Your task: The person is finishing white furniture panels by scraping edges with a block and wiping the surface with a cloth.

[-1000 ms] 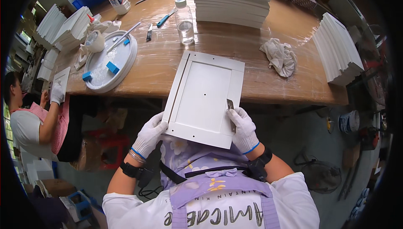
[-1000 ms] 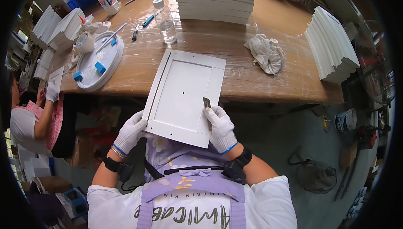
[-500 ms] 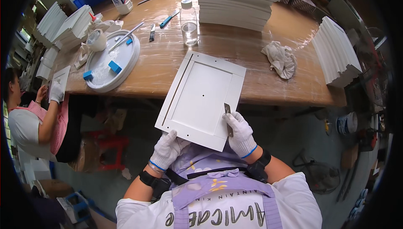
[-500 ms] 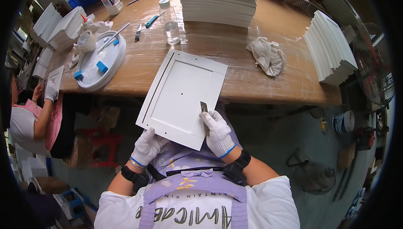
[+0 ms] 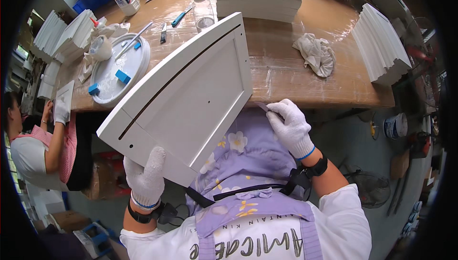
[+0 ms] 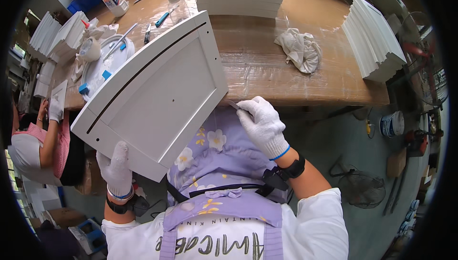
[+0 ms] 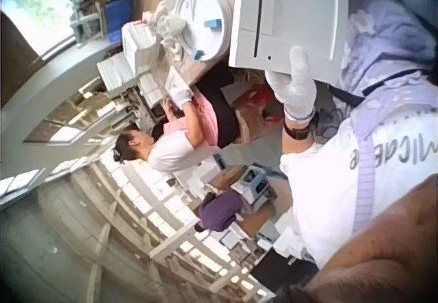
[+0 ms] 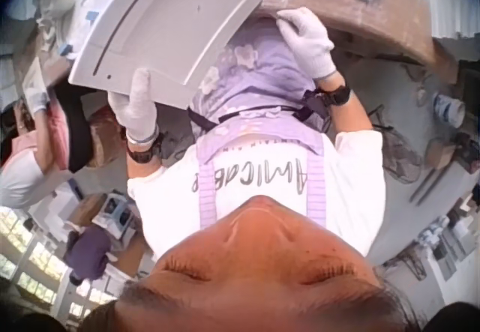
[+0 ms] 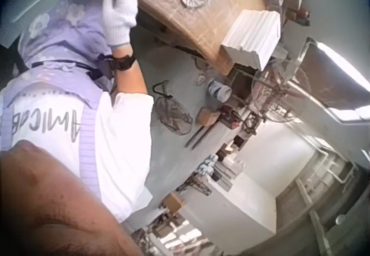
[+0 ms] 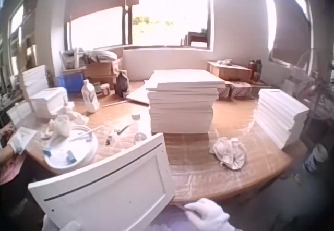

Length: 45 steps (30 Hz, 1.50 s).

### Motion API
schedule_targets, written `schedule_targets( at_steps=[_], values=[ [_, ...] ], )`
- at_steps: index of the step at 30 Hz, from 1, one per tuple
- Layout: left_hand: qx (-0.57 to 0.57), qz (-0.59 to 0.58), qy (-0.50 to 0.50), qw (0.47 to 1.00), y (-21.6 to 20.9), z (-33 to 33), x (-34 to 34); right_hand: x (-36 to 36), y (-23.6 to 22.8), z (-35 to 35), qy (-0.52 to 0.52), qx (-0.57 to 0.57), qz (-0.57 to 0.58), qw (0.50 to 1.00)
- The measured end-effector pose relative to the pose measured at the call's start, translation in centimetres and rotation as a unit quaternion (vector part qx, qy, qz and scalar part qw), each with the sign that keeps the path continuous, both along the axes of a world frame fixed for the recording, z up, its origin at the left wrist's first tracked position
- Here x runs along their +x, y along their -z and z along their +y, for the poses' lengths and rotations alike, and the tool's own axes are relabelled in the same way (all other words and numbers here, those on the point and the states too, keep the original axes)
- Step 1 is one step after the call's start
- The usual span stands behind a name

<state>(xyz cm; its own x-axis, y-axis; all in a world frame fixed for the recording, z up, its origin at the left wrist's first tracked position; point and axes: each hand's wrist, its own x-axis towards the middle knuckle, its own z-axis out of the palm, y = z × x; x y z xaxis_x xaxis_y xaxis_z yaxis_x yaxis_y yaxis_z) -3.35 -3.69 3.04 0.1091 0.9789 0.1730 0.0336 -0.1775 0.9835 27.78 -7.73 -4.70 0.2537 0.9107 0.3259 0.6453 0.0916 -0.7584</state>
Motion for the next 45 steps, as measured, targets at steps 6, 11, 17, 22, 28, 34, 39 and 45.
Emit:
schedule_targets(
  at_steps=[6, 11, 17, 22, 28, 34, 39, 45],
  values=[
    [0.077, 0.121, 0.093, 0.985, -0.9, -1.1, -0.6, 0.1, -2.2, 2.3, -0.027, 0.042, -0.219, 0.974],
    [0.130, 0.189, 0.056, 0.972, -1.3, -2.2, -0.2, 0.3, -2.6, 3.2, -0.058, 0.035, -0.266, 0.962],
    [0.087, 0.183, 0.048, 0.978, -1.6, -2.7, 0.0, 0.5, -2.2, 3.8, -0.062, 0.001, -0.323, 0.944],
    [0.189, 0.219, 0.043, 0.956, -1.7, -2.3, 0.5, 0.4, -3.7, 3.2, -0.145, -0.033, -0.241, 0.959],
    [0.175, 0.218, 0.054, 0.959, -1.9, -2.6, 0.6, 0.6, -2.5, 3.7, -0.067, -0.058, -0.242, 0.966],
    [0.169, 0.218, 0.056, 0.960, -1.7, -2.7, 0.3, 0.6, -2.9, 3.4, -0.083, -0.052, -0.197, 0.976],
    [0.191, 0.226, 0.047, 0.954, -1.7, -2.6, 0.4, 0.3, -3.3, 3.1, -0.104, -0.084, -0.187, 0.973],
    [0.100, 0.176, 0.062, 0.977, -1.8, -2.8, 0.4, 0.5, -2.0, 3.6, -0.066, -0.013, -0.176, 0.982]
  ],
)
